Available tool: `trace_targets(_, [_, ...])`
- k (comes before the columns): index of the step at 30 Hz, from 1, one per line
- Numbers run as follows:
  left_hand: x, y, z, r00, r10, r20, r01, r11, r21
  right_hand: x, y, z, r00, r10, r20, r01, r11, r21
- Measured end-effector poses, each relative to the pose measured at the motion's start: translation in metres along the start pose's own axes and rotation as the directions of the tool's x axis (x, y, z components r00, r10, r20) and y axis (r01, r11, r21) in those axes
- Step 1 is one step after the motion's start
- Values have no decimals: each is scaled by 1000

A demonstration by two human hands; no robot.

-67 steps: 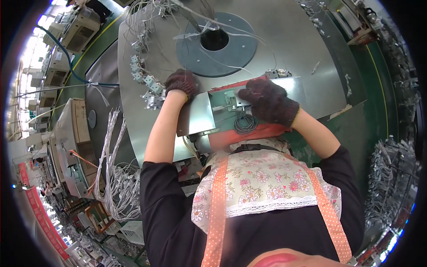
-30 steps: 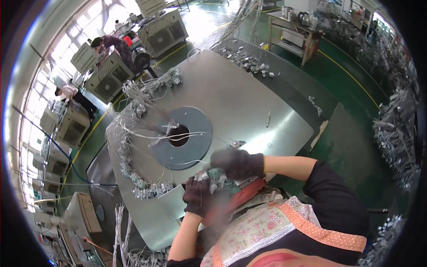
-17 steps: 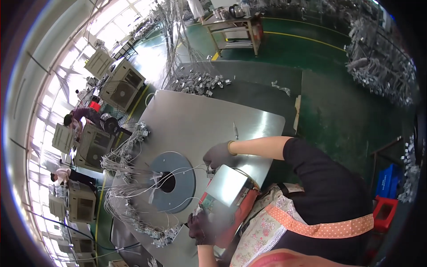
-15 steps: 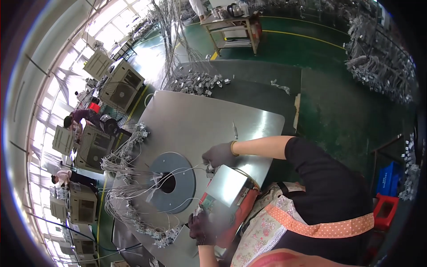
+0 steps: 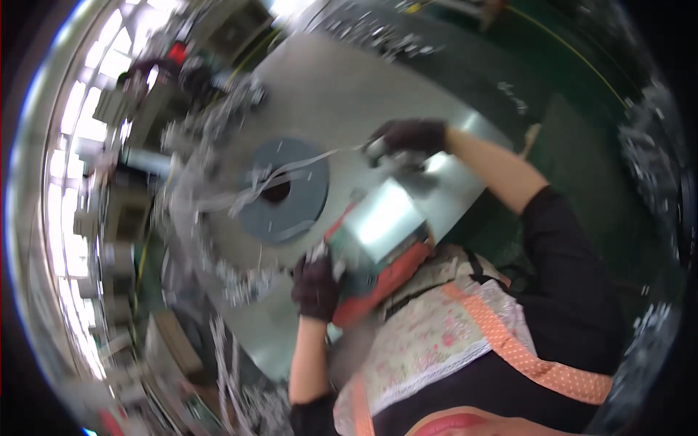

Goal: The person picks up a wire and a metal component, joins them together at a machine, and places the assembled unit onto a rotating table, repeating this process several times.

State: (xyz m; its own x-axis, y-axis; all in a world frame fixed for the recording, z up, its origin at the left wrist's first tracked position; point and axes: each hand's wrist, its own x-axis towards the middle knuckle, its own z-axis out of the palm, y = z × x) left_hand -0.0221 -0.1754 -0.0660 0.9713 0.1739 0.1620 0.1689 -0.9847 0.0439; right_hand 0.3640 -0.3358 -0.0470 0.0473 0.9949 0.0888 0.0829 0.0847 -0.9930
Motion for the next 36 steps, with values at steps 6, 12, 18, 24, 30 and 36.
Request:
trace_targets(6, [1,9,-15,995,-102,10,103,992,-74,-24,-88,23,917,365,-163,-372,928,-11])
trace_targets(12, [10,15,-26,991,-133,19,134,983,-125,-61,-92,18,996,-50,-69,35,979,-200])
trace_targets(18, [5,11,-14,984,-157,-80,142,976,-166,-83,-108,55,976,-210,-50,46,427,-903])
trace_targets(24, [11,20,-26,977,-176,-118,154,972,-175,-96,-77,35,885,-465,31,-73,-205,-976])
trace_targets(30, [5,21,-24,964,-261,-45,258,964,-61,-95,-95,57,845,-430,-318,119,730,-673])
trace_targets(36, [3,17,-18,975,-212,-67,205,974,-92,-80,-83,81,952,86,-293,-119,988,-96])
